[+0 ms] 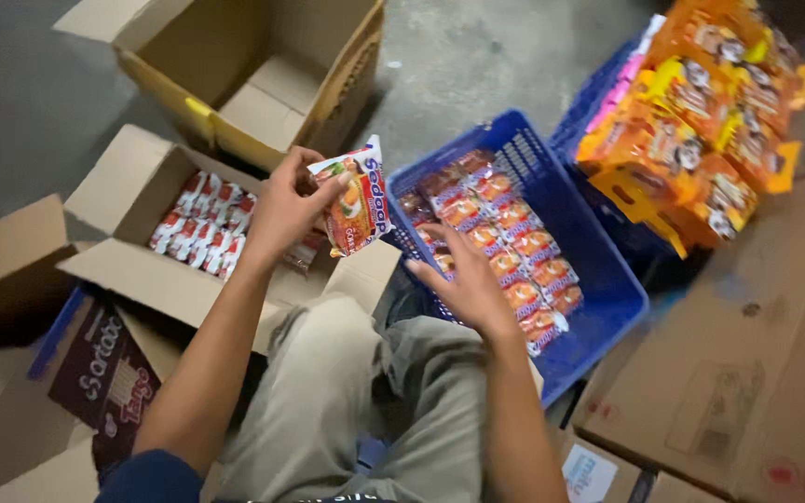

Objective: The person organizes packets of instant noodles and biscuit snacks by taking them from one container and placing them into another, or rearranging them within crates and boxes.

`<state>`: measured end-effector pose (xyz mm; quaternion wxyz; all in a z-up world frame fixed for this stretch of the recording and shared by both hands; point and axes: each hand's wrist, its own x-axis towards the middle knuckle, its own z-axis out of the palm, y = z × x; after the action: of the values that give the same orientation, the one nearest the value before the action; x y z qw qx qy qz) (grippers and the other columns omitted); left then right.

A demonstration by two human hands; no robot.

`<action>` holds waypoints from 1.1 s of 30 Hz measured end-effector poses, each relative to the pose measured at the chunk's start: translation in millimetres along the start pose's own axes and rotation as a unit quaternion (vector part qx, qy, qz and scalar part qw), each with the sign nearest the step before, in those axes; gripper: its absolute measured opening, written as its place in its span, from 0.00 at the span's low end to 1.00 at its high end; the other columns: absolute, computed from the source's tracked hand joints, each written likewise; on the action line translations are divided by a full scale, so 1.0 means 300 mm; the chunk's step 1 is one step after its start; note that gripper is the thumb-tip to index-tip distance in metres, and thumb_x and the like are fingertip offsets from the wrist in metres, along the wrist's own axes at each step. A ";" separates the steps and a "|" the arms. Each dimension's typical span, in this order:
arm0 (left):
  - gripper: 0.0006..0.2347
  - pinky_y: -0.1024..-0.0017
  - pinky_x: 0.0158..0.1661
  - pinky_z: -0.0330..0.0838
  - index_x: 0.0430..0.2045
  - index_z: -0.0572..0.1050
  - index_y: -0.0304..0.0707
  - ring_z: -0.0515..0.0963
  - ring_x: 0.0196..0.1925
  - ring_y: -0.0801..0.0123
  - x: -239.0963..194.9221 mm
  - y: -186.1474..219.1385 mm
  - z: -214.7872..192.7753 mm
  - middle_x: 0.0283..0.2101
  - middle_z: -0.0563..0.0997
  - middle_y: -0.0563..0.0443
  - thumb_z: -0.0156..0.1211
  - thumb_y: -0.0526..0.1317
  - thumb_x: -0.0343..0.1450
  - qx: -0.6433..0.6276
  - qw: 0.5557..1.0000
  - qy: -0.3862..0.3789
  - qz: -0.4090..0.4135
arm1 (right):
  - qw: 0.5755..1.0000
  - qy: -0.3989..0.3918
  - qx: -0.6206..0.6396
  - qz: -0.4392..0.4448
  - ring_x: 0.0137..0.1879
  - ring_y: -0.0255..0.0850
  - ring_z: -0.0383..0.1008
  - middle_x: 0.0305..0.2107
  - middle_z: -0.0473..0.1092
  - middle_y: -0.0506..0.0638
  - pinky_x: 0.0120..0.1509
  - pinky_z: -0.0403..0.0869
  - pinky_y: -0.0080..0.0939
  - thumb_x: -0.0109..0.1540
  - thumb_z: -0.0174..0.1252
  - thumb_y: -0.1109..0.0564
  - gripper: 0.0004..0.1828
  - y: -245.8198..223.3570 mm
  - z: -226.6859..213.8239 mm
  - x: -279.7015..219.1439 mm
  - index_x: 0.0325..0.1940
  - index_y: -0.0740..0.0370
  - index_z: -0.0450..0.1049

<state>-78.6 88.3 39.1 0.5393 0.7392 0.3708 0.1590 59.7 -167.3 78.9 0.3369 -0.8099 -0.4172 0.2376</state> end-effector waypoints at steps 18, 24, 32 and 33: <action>0.27 0.49 0.57 0.77 0.55 0.80 0.50 0.89 0.50 0.45 -0.035 0.326 0.316 0.41 0.89 0.39 0.62 0.67 0.71 0.084 0.971 -0.224 -0.007 | 0.956 0.109 0.179 0.205 0.52 0.56 0.81 0.48 0.74 0.61 0.57 0.80 0.53 0.55 0.78 0.46 0.37 0.289 0.022 0.028 0.57 0.53 0.61; 0.26 0.45 0.57 0.75 0.60 0.78 0.51 0.87 0.55 0.41 0.043 0.290 0.319 0.45 0.90 0.43 0.57 0.66 0.74 0.111 0.962 -0.248 -0.013 | 0.910 0.116 0.167 0.362 0.51 0.52 0.80 0.48 0.76 0.63 0.46 0.80 0.46 0.56 0.74 0.42 0.35 0.476 -0.061 0.117 0.58 0.55 0.65; 0.30 0.36 0.54 0.77 0.68 0.75 0.34 0.85 0.57 0.30 0.107 0.281 0.213 0.55 0.86 0.28 0.61 0.59 0.77 0.306 0.927 -0.219 0.002 | 0.855 0.099 0.128 0.492 0.68 0.59 0.78 0.58 0.76 0.65 0.69 0.78 0.58 0.49 0.76 0.33 0.46 0.796 0.129 0.354 0.62 0.57 0.68; 0.32 0.37 0.54 0.77 0.70 0.72 0.44 0.82 0.62 0.37 0.102 0.285 0.229 0.61 0.83 0.38 0.56 0.63 0.76 0.342 0.910 -0.233 -0.026 | 0.841 0.085 0.127 0.520 0.76 0.59 0.67 0.71 0.63 0.63 0.77 0.71 0.54 0.53 0.73 0.32 0.60 0.866 0.163 0.398 0.76 0.58 0.48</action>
<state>18.0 51.3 87.0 0.3282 0.8846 0.2856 -0.1681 225.5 -160.7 -159.0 0.2978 -0.8751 0.1289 0.3592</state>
